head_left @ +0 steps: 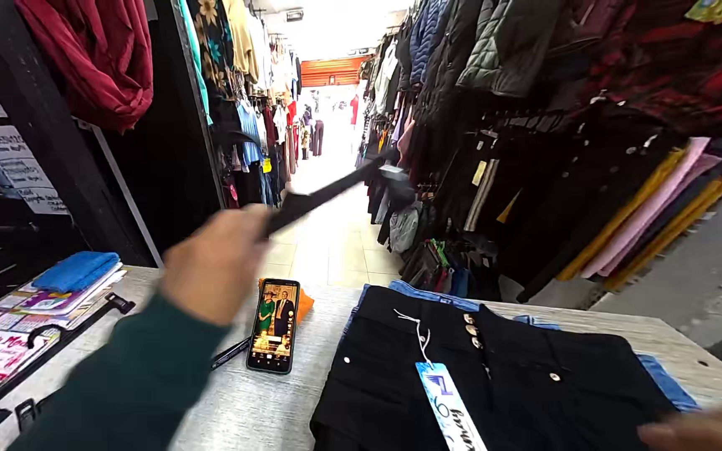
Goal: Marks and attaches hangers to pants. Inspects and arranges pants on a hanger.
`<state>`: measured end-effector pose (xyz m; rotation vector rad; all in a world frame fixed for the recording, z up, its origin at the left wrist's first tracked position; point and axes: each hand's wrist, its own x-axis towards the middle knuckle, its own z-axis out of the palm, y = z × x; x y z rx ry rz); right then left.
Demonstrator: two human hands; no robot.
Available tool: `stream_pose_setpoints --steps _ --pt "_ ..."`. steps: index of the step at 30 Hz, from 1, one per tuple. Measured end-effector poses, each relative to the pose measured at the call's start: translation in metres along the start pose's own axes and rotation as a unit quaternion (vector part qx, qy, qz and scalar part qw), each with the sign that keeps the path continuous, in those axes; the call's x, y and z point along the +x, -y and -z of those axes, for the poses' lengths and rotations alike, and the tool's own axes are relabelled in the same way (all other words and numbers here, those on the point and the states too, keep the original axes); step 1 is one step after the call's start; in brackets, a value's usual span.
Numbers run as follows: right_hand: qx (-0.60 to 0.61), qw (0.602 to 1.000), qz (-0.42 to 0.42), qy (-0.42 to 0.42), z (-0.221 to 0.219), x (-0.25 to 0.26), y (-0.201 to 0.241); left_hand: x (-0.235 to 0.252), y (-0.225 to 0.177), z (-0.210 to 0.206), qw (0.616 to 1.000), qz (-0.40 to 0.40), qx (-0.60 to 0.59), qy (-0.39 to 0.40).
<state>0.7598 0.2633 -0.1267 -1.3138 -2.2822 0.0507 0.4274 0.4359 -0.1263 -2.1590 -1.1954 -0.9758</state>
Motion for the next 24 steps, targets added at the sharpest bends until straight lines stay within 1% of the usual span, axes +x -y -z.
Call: stream_pose_setpoints --steps 2,3,4,5,6,7,8,9,10,11,12,13,14,15,16,17,18,20,22,24 --pt "0.007 0.996 0.071 -0.058 -0.002 0.013 -0.038 0.035 -0.057 -0.028 0.994 -0.073 -0.070 0.035" --pt "0.006 0.989 0.098 -0.107 -0.002 0.026 -0.052 0.049 -0.088 -0.042 0.987 -0.093 -0.108 0.068" --pt "-0.021 0.981 0.122 -0.151 0.000 0.045 -0.060 0.060 -0.117 -0.061 0.980 -0.104 -0.145 0.089" --pt "-0.047 0.974 0.138 -0.174 0.003 0.066 -0.064 0.065 -0.147 -0.095 0.974 -0.113 -0.187 0.053" --pt "-0.062 0.972 0.136 -0.184 0.005 0.086 -0.068 0.067 -0.174 -0.145 0.966 -0.131 -0.219 -0.034" --pt "-0.064 0.974 0.111 -0.186 0.002 0.102 -0.072 0.067 -0.196 -0.175 0.961 -0.136 -0.239 -0.018" --pt "-0.044 0.981 0.066 -0.179 -0.005 0.115 -0.083 0.066 -0.209 -0.189 0.955 -0.140 -0.251 0.074" --pt "-0.003 0.985 0.013 -0.171 -0.017 0.125 -0.101 0.068 -0.215 -0.190 0.926 -0.142 -0.248 0.247" --pt "0.045 0.985 -0.043 -0.163 -0.034 0.132 -0.126 0.069 -0.214 -0.191 0.886 -0.148 -0.244 0.365" --pt "0.092 0.979 -0.104 -0.146 -0.054 0.134 -0.154 0.066 -0.212 -0.198 0.862 -0.149 -0.243 0.420" --pt "0.124 0.971 -0.160 -0.124 -0.076 0.131 -0.184 0.060 -0.208 -0.209 0.855 -0.147 -0.248 0.431" --pt "0.137 0.965 -0.200 -0.100 -0.099 0.123 -0.211 0.055 -0.200 -0.222 0.861 -0.145 -0.257 0.414" --pt "0.142 0.961 -0.219 -0.087 -0.120 0.113 -0.231 0.052 -0.189 -0.230 0.870 -0.128 -0.275 0.389" --pt "0.138 0.959 -0.230 -0.085 -0.137 0.106 -0.245 0.050 -0.175 -0.233 0.878 -0.088 -0.289 0.370" --pt "0.132 0.959 -0.239 -0.074 -0.148 0.102 -0.253 0.049 -0.163 -0.235 0.887 -0.033 -0.292 0.357" --pt "0.125 0.960 -0.247 -0.044 -0.153 0.100 -0.258 0.046 -0.154 -0.238 0.893 0.022 -0.282 0.350" --pt "0.124 0.960 -0.250 -0.005 -0.154 0.099 -0.259 0.042 -0.147 -0.241 0.889 0.075 -0.272 0.360" --pt "0.111 0.966 -0.231 0.045 -0.149 0.103 -0.255 0.037 -0.138 -0.246 0.851 0.152 -0.279 0.419" --pt "0.091 0.971 -0.205 0.077 -0.150 0.106 -0.248 0.029 -0.130 -0.257 0.811 0.170 -0.318 0.461" --pt "0.076 0.974 -0.188 0.099 -0.155 0.110 -0.242 0.019 -0.123 -0.266 0.798 0.170 -0.354 0.458"
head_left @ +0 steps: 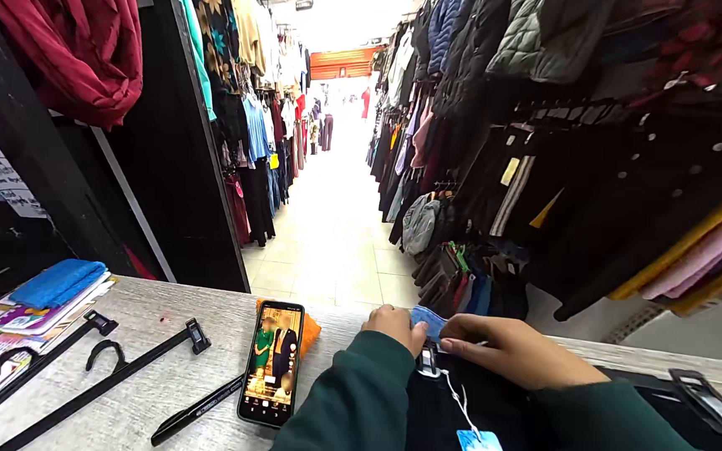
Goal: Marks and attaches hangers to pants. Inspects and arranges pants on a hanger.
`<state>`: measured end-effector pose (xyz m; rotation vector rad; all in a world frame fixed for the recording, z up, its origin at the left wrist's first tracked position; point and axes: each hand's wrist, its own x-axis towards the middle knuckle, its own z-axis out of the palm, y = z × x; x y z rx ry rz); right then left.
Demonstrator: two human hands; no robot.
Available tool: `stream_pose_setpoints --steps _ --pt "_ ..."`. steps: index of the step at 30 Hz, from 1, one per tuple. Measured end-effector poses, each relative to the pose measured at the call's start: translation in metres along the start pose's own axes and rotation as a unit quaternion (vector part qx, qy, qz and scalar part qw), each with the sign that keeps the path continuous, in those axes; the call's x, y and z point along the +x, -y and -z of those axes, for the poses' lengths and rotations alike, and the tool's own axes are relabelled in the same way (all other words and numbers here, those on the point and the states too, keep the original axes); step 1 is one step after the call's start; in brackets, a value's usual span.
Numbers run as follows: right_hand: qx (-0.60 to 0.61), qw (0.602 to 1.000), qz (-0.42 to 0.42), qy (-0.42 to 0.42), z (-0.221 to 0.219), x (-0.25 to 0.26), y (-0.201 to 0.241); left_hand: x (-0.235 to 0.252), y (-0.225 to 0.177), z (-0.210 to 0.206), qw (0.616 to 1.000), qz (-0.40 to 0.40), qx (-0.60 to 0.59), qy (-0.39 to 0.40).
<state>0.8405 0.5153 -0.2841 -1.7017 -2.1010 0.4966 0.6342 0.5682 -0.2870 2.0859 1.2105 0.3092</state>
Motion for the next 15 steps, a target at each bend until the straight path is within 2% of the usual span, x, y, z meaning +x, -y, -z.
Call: stream_pose_setpoints --steps 5,10,13,15 --pt "-0.028 0.998 0.043 -0.021 -0.012 0.003 0.001 0.000 0.000 -0.001 0.999 0.014 -0.027 -0.010" --pt "-0.020 0.998 0.038 -0.039 -0.027 0.007 0.012 -0.007 -0.010 0.005 0.999 0.009 -0.033 -0.042" --pt "-0.006 0.999 0.033 -0.037 -0.025 0.006 0.015 -0.023 -0.024 0.018 0.992 -0.011 -0.089 -0.086" --pt "0.002 0.999 0.037 -0.037 -0.019 0.004 0.014 -0.019 -0.016 0.019 0.987 -0.022 -0.123 -0.096"
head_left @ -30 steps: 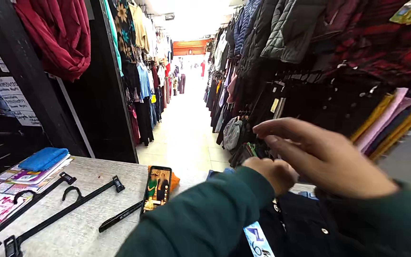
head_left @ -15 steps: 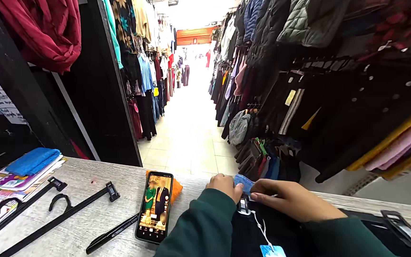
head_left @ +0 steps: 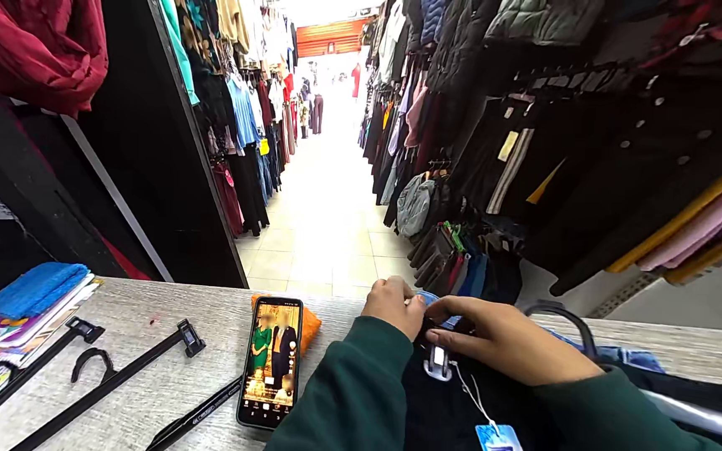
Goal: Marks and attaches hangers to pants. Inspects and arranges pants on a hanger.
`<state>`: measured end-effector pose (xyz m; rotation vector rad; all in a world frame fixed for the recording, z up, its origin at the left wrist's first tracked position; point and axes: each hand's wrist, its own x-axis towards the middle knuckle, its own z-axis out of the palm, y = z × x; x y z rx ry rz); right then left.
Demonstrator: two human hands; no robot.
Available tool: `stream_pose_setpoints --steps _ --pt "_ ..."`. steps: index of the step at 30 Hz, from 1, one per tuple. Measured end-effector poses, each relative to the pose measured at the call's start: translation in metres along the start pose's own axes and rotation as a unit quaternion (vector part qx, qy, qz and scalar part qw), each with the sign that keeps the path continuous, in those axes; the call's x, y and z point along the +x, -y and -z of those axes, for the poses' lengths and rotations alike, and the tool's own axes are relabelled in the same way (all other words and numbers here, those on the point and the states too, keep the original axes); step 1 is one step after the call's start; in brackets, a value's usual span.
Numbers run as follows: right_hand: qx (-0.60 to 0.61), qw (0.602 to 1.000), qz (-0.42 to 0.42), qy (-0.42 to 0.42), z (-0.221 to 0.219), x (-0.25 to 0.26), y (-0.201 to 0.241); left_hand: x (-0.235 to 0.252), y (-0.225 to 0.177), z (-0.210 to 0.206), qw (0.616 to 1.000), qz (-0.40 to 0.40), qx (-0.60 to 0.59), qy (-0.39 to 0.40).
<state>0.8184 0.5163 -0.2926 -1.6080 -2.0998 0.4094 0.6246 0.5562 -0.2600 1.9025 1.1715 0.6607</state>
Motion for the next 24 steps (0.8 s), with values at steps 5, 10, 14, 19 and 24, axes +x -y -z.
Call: stream_pose_setpoints --steps 5,10,14,19,24 --pt "-0.007 0.999 -0.020 -0.049 0.026 -0.005 -0.012 0.010 0.015 0.006 0.995 0.061 -0.032 0.069" --pt "0.025 0.996 -0.085 -0.020 0.044 -0.012 -0.025 0.013 0.015 0.007 0.992 0.053 -0.062 0.097" --pt "0.052 0.991 -0.126 -0.001 0.049 -0.015 -0.020 0.013 0.016 0.009 0.989 0.062 -0.056 0.119" --pt "0.192 0.972 -0.131 -0.040 0.059 -0.021 -0.007 0.010 0.011 0.011 0.989 0.068 -0.044 0.126" --pt "0.223 0.955 -0.061 -0.185 0.079 -0.031 0.015 0.001 -0.003 0.018 0.992 0.020 -0.042 0.115"
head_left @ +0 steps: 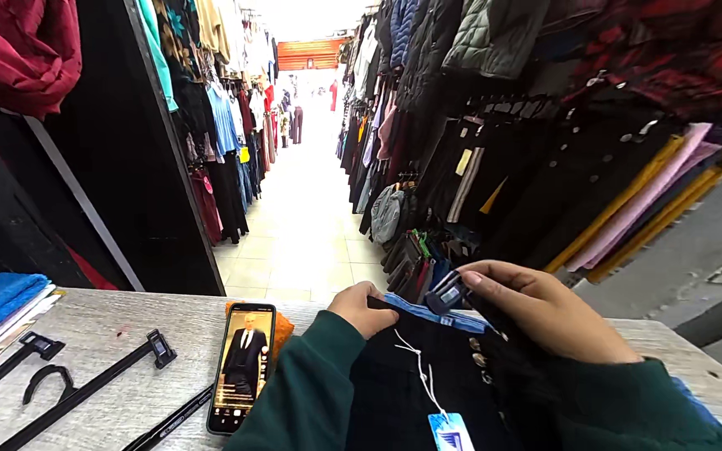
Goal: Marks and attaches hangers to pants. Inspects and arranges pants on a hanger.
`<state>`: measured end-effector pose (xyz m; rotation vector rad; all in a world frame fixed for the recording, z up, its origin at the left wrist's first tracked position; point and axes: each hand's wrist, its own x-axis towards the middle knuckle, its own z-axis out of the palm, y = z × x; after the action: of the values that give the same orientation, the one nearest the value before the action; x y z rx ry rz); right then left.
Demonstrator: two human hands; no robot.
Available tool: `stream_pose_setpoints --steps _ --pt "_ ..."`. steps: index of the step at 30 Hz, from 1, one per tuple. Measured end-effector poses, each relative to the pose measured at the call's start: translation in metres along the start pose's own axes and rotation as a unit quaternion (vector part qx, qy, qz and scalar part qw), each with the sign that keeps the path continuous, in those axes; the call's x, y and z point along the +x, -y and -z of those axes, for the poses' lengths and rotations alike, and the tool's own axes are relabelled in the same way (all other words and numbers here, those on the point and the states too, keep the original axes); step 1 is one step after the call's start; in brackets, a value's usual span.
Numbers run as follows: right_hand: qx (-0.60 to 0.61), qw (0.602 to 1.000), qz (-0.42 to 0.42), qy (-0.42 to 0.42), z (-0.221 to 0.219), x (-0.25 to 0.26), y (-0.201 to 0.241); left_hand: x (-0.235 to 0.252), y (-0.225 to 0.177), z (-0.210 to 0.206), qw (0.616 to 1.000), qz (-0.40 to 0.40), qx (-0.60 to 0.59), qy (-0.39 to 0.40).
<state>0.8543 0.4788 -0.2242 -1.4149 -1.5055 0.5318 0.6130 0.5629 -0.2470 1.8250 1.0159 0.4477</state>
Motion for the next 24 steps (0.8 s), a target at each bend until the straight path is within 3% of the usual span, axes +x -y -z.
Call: stream_pose_setpoints --steps 5,10,17,24 --pt "-0.026 0.985 0.158 -0.067 0.010 -0.007 0.027 -0.022 -0.018 0.007 0.995 -0.096 0.024 -0.015" --pt "-0.055 0.955 0.290 -0.027 0.016 -0.013 0.030 -0.040 -0.032 0.009 0.986 -0.166 0.015 -0.015" --pt "-0.059 0.937 0.343 0.009 0.009 -0.011 0.036 -0.054 -0.041 0.002 0.980 -0.193 0.023 -0.033" --pt "-0.072 0.936 0.340 0.056 0.002 -0.007 0.027 -0.057 -0.043 -0.003 0.977 -0.200 0.015 -0.068"
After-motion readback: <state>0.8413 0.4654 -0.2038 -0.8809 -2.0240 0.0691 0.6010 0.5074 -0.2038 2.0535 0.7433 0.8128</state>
